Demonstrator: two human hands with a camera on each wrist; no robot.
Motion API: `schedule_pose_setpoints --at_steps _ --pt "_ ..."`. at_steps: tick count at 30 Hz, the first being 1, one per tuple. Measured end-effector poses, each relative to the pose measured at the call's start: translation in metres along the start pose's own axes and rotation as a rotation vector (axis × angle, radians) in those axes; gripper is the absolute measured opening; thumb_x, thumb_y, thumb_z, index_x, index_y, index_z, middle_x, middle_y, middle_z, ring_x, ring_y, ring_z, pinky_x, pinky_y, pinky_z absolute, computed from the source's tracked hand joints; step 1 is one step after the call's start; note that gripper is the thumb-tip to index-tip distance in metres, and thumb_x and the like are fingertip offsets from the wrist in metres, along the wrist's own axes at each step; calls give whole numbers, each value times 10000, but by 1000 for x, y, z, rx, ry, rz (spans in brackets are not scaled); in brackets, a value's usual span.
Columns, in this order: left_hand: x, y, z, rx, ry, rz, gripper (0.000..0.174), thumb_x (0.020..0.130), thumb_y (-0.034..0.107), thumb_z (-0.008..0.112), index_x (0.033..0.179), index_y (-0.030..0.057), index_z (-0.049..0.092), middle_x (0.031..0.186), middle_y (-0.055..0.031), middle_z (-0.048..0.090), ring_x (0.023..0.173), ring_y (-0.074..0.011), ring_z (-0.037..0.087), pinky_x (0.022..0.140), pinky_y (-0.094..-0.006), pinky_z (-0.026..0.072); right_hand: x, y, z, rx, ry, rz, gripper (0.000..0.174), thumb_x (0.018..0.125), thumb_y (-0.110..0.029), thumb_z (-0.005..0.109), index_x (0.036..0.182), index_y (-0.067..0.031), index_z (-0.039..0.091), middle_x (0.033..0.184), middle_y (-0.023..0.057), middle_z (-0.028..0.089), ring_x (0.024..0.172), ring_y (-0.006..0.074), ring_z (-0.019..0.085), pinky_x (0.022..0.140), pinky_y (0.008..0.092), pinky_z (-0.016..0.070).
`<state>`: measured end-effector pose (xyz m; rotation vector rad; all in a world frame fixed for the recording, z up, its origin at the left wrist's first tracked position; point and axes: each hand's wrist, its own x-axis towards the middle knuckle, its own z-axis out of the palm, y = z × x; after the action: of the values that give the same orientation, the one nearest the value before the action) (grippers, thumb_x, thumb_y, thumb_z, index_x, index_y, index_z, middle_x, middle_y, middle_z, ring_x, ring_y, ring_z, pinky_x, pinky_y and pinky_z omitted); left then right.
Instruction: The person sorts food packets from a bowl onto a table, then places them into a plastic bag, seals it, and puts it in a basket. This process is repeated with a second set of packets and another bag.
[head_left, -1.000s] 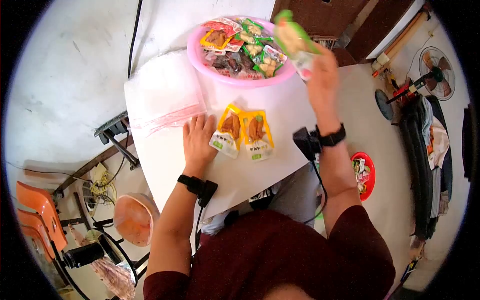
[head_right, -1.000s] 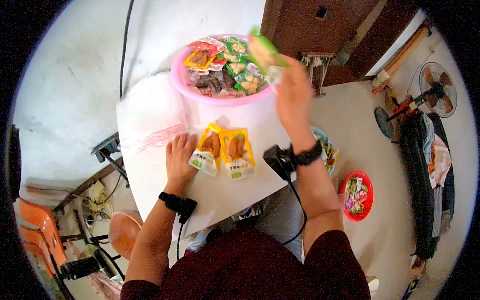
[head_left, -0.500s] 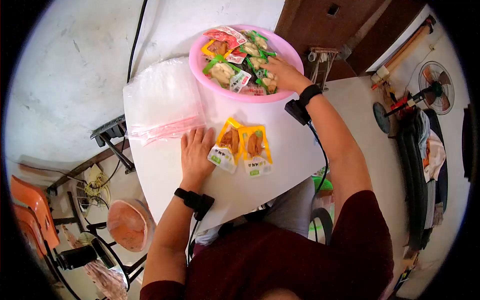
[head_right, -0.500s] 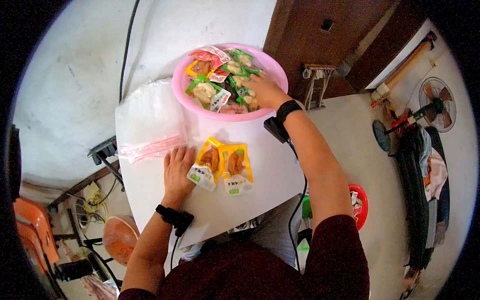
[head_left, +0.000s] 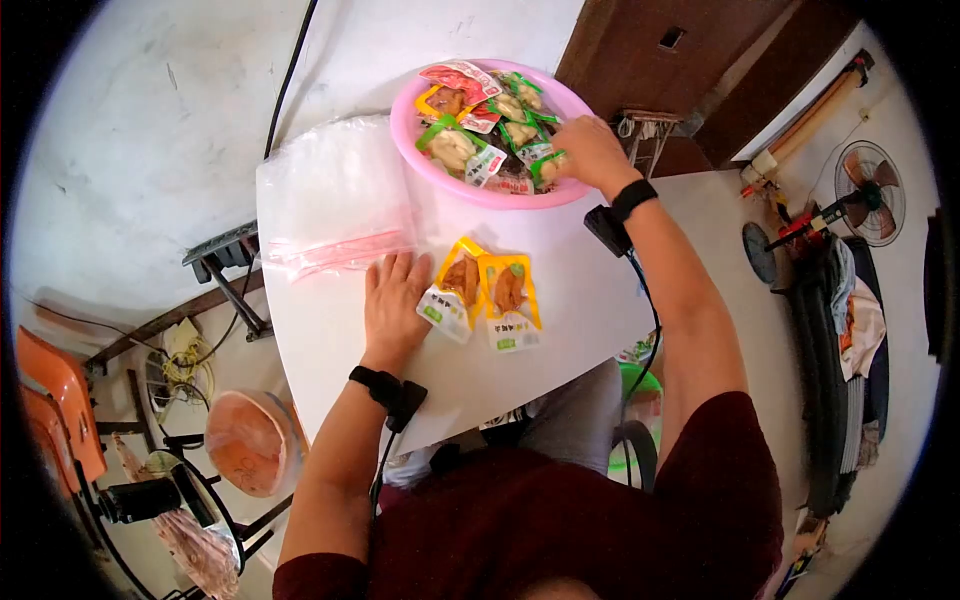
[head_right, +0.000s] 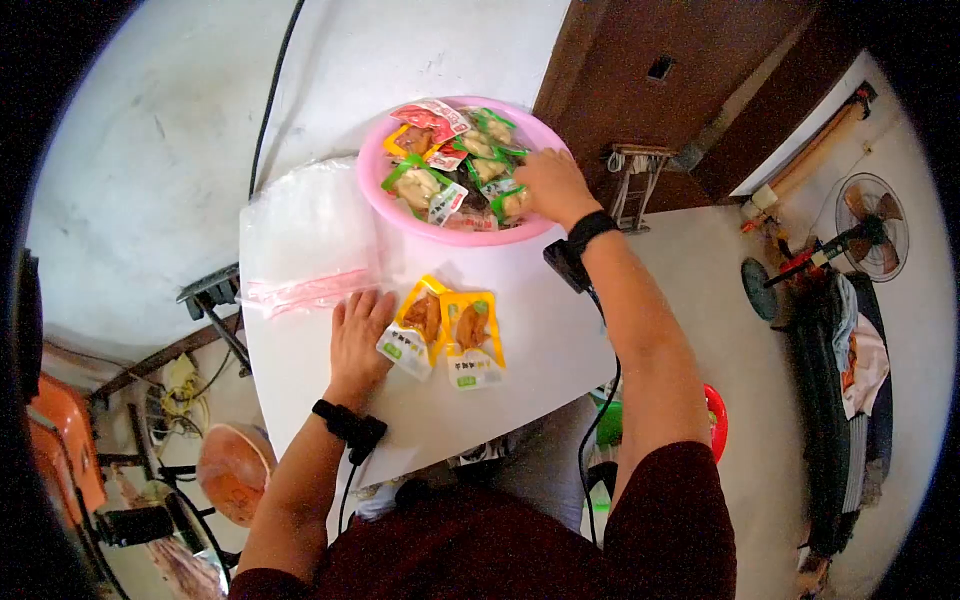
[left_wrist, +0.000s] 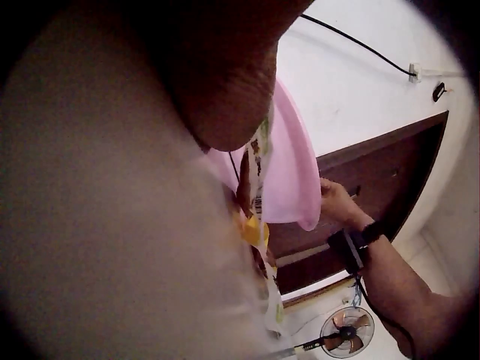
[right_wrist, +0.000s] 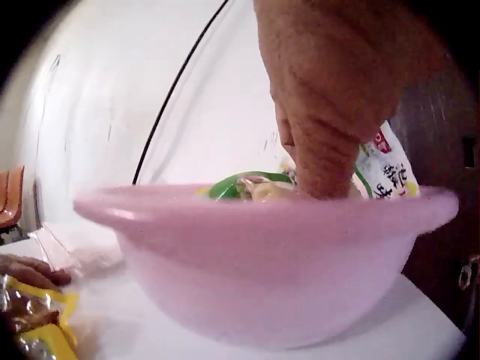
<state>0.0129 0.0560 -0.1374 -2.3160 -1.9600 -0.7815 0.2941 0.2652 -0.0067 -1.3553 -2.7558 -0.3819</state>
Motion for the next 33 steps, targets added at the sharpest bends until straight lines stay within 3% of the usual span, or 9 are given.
schedule_pose_setpoints --at_steps 3,6,12,17,21,24,27,29,33 --pt "-1 1 -2 -9 4 -5 427 841 270 572 1219 70 575 1269 -156 535 1245 -336 444 1049 -509 301 -29 -5 -24 177 348 39 353 693 -360 754 914 -95 676 912 130 644 910 323 615 786 408 486" --pt "0 0 1 25 4 -9 420 841 276 573 1209 74 583 1274 -156 535 1248 -333 443 1052 -510 302 -76 -34 -63 175 227 322 332 748 -357 719 939 -92 664 879 128 648 797 320 635 685 408 500" --pt "-2 1 2 11 -33 -42 489 829 302 594 1270 92 563 1331 -153 513 1301 -330 413 1095 -502 268 -168 -59 -39 173 229 254 270 791 -264 706 979 -85 631 844 113 641 761 312 641 663 415 503" --pt "-2 1 2 25 -18 -19 465 833 318 584 1239 94 558 1329 -157 507 1289 -334 418 1076 -513 281 -203 -94 19 152 74 367 367 775 -217 723 1070 -36 600 991 121 621 847 331 630 701 419 511" --pt "-1 0 4 18 -22 -23 492 819 347 600 1242 100 558 1322 -160 512 1301 -340 411 1077 -515 277 -205 -122 30 529 72 191 388 783 -201 712 1097 -14 581 1085 133 586 921 339 609 756 423 506" --pt "0 2 1 17 -51 -35 495 817 342 602 1246 99 556 1311 -163 519 1301 -346 412 1078 -513 276 -193 -118 21 668 34 183 358 799 -207 697 1079 -7 596 1042 140 605 927 338 601 797 422 499" --pt "0 3 -2 41 -74 -38 521 830 347 582 1289 103 546 1336 -157 509 1292 -331 417 1085 -500 274 -162 -97 -7 623 41 265 317 817 -215 680 1048 -5 623 1017 145 624 920 338 600 819 413 496" --pt "0 3 -2 44 -60 -35 519 829 342 584 1286 99 547 1332 -158 510 1289 -332 419 1081 -501 277 -135 -83 -18 671 212 261 273 825 -207 664 1022 -19 650 996 150 636 930 344 598 824 415 492" --pt "2 2 -2 41 -97 -53 516 825 327 589 1282 91 549 1332 -161 508 1289 -333 419 1081 -501 280 -68 -54 -7 479 380 68 271 820 -207 663 1028 -32 656 1010 158 634 974 338 599 826 431 490"
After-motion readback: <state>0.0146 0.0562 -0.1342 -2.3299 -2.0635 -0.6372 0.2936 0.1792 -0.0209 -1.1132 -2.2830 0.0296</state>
